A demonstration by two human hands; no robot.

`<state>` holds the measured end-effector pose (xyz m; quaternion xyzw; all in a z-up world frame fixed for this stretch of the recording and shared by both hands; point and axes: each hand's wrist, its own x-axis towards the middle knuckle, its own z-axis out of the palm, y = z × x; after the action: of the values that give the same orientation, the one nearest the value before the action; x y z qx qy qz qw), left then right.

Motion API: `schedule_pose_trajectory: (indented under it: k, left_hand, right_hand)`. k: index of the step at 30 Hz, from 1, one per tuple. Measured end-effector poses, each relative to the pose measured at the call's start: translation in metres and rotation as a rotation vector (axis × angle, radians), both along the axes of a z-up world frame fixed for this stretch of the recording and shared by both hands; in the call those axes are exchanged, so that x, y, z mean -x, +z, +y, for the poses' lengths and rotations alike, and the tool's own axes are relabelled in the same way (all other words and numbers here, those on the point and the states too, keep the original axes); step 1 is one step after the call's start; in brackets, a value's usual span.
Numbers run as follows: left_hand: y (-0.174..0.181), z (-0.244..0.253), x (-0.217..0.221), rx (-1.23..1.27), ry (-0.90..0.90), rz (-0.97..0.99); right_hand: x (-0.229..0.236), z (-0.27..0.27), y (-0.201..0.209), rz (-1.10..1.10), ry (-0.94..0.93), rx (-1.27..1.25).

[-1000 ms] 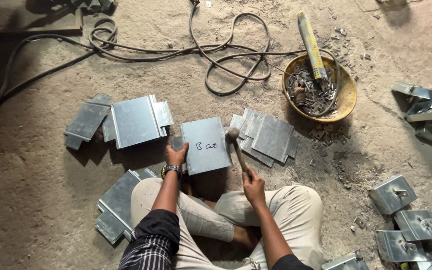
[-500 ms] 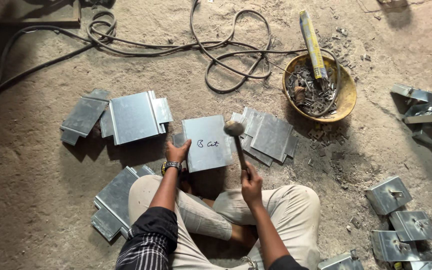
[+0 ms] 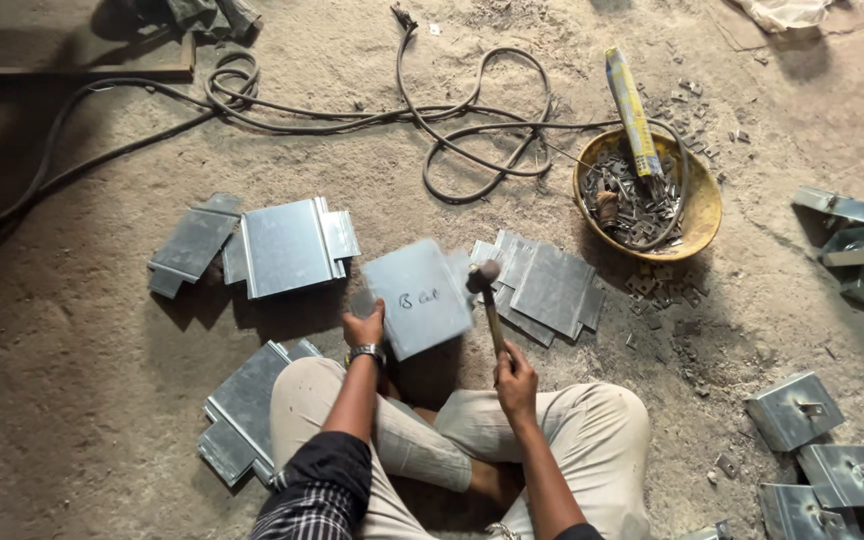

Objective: The person sits on the floor and uses a hammer to strike rectangular metal sheets placed on a gear-shaped anvil. They repeatedly hit the sheets, occasionally flipping them over to work on different sides, and move finished pieces aside.

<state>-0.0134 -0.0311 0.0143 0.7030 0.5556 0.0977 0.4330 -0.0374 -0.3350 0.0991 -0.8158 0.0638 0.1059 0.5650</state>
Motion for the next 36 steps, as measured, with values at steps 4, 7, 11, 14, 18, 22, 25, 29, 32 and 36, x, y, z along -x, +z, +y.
schedule_pose_trajectory:
  k: [4,7,11,14,18,22,25,29,32,36]
  left_hand:
    - [-0.001,-0.071,0.023,0.118,0.269,0.027]
    - [0.011,-0.146,0.060,0.132,-0.329,-0.095]
    - [0.038,-0.188,0.068,-0.171,-0.769,-0.455]
    - [0.053,-0.134,0.029,-0.476,-0.704,-0.343]
    - [0.068,-0.004,-0.047,-0.689,-0.742,-0.023]
    - [0.072,0.044,-0.064,-0.423,-1.107,0.427]
    - [0.078,0.028,-0.055,-0.379,-0.968,0.422]
    - [0.092,-0.029,-0.024,-0.458,-0.758,0.521]
    - [0.113,-0.067,0.008,-0.476,-0.797,0.645]
    - [0.138,-0.102,0.028,-0.474,-0.834,0.693]
  right_hand:
    - [-0.003,-0.018,0.002,0.057,-0.078,-0.068]
    - [-0.013,-0.026,-0.004,0.018,-0.166,-0.057]
    - [-0.020,-0.041,-0.019,-0.102,-0.198,-0.126]
    - [-0.017,-0.054,-0.026,-0.087,-0.248,-0.105]
    - [-0.021,-0.050,-0.025,0.014,-0.298,-0.220]
    - [-0.014,-0.047,-0.014,0.031,-0.275,-0.188]
    - [-0.013,-0.033,-0.003,-0.002,-0.221,-0.177]
    - [-0.010,-0.023,0.011,0.039,-0.149,-0.114]
    - [-0.004,-0.016,0.010,0.010,-0.039,-0.095]
    - [0.001,-0.005,-0.006,-0.013,0.026,-0.126]
